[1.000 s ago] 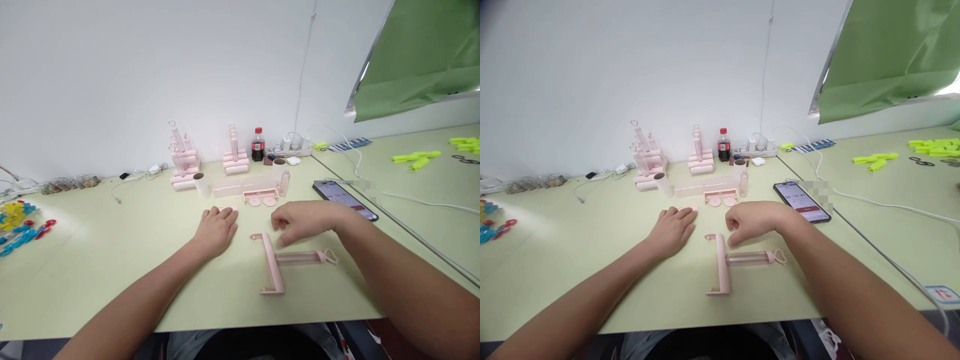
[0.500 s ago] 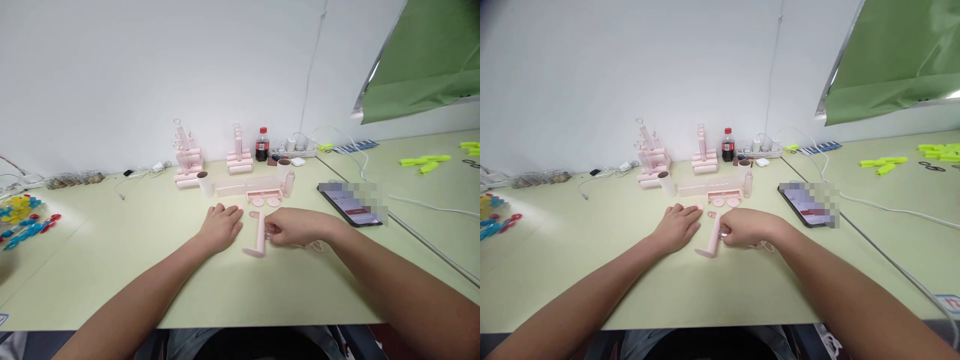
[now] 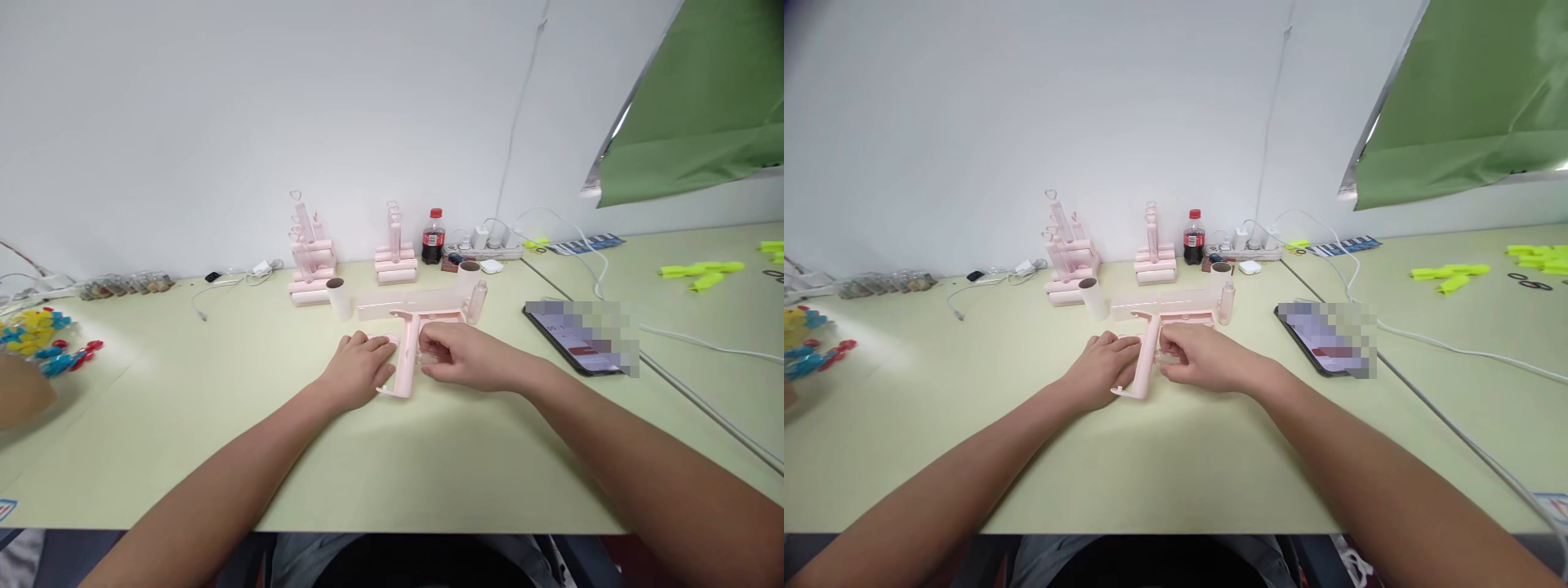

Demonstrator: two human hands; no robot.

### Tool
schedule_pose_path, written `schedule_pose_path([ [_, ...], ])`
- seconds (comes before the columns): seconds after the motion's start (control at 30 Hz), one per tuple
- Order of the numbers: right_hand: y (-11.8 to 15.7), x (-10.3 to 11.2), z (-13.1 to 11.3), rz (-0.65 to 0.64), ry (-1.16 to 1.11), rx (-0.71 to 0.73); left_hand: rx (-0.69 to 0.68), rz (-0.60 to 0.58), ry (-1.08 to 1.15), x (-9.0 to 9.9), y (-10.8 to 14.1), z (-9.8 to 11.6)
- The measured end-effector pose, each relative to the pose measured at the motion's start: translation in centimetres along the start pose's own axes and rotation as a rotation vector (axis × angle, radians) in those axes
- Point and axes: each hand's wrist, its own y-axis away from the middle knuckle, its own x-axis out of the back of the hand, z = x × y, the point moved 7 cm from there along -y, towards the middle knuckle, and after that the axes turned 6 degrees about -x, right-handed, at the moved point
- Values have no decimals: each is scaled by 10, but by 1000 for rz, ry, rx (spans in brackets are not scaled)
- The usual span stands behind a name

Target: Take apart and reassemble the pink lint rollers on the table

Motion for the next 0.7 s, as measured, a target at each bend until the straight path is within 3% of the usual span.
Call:
schedule_pose_path([
  [0.13,-1,1,-6,33,3,50,21,108,154,13,0,0],
  [0.23,0,1,-10,59,-26,92,116,260,612,26,4,-6],
  [0.37,1,-2,-14,77,-62,145,157,224,1174,22,7,0],
  [0.7,-1,-9,-13,55,-90,158,164,198,1475,13,4,8],
])
